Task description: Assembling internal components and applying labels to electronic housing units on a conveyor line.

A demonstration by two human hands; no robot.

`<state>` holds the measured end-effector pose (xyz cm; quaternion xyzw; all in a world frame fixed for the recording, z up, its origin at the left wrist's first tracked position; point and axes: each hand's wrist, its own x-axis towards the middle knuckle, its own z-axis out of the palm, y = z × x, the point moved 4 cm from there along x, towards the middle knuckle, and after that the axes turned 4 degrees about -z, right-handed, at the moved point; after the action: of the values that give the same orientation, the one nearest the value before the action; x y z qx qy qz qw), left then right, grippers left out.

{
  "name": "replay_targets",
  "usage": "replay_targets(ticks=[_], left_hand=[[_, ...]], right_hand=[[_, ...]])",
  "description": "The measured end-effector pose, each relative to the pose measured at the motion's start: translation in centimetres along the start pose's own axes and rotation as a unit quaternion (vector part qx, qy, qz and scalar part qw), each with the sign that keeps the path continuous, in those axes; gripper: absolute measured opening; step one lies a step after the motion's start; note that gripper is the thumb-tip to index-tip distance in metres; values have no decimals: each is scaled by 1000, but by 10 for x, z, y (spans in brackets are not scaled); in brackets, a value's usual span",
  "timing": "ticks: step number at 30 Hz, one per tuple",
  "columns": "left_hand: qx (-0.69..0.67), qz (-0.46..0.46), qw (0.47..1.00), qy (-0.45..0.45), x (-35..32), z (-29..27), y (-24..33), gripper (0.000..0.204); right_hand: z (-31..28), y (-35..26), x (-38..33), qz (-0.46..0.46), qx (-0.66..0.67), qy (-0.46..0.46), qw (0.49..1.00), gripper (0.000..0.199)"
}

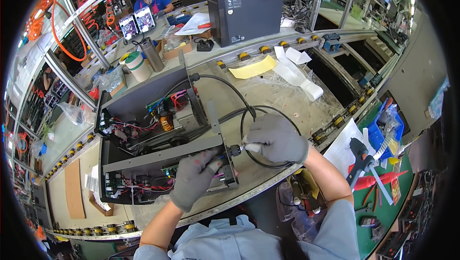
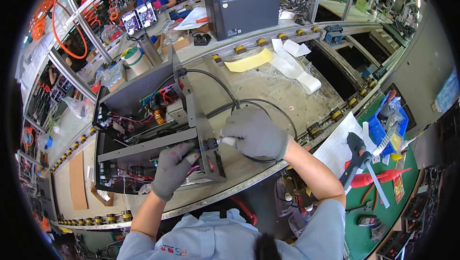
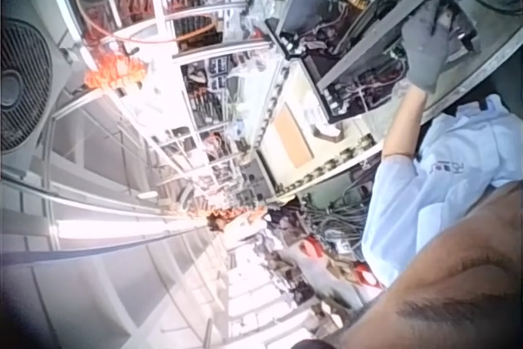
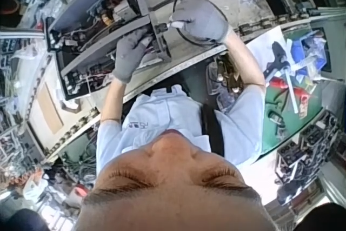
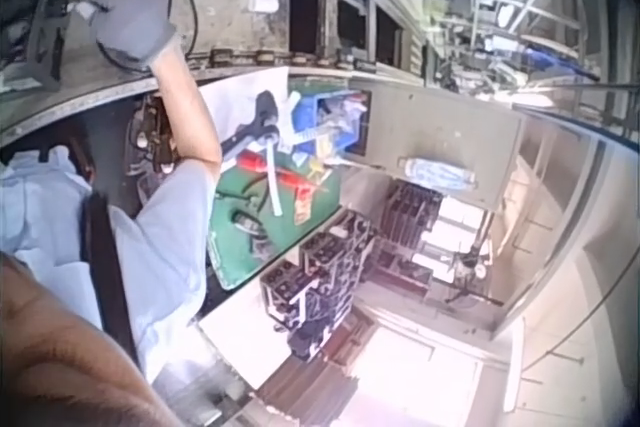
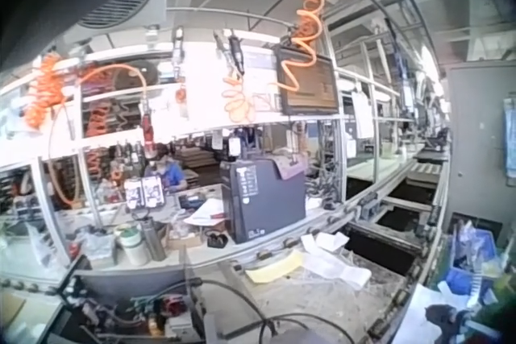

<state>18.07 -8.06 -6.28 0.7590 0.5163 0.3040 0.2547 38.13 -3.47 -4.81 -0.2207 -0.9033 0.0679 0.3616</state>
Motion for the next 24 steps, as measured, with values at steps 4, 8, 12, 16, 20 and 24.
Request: replay_targets(ticks=[4,8,12,16,20,24], left_hand=[[-27,-16,999,3,-2,4,-3,27],[4,-29,999,-13,-2,6,-6,27],[-34,-28,999,-4,-2,2,-6,28],[-21,-45,999,6,-4,5,-8,29],[8,-41,999,4,-2,4,-7,30],[51,-11,999,-2,1,-1,1,30]], right_hand=[[11,7,-6,39,90,-1,995,10],[16,-3,-8,48,37,-45,997,10],[14,-4,-7,34,44,-40,998,20],[19,-6,-17,117,92,-43,988,30],[27,-9,-7,153,-45,-149,976,37],[39,-5,3,171,69,-140,973,50]])
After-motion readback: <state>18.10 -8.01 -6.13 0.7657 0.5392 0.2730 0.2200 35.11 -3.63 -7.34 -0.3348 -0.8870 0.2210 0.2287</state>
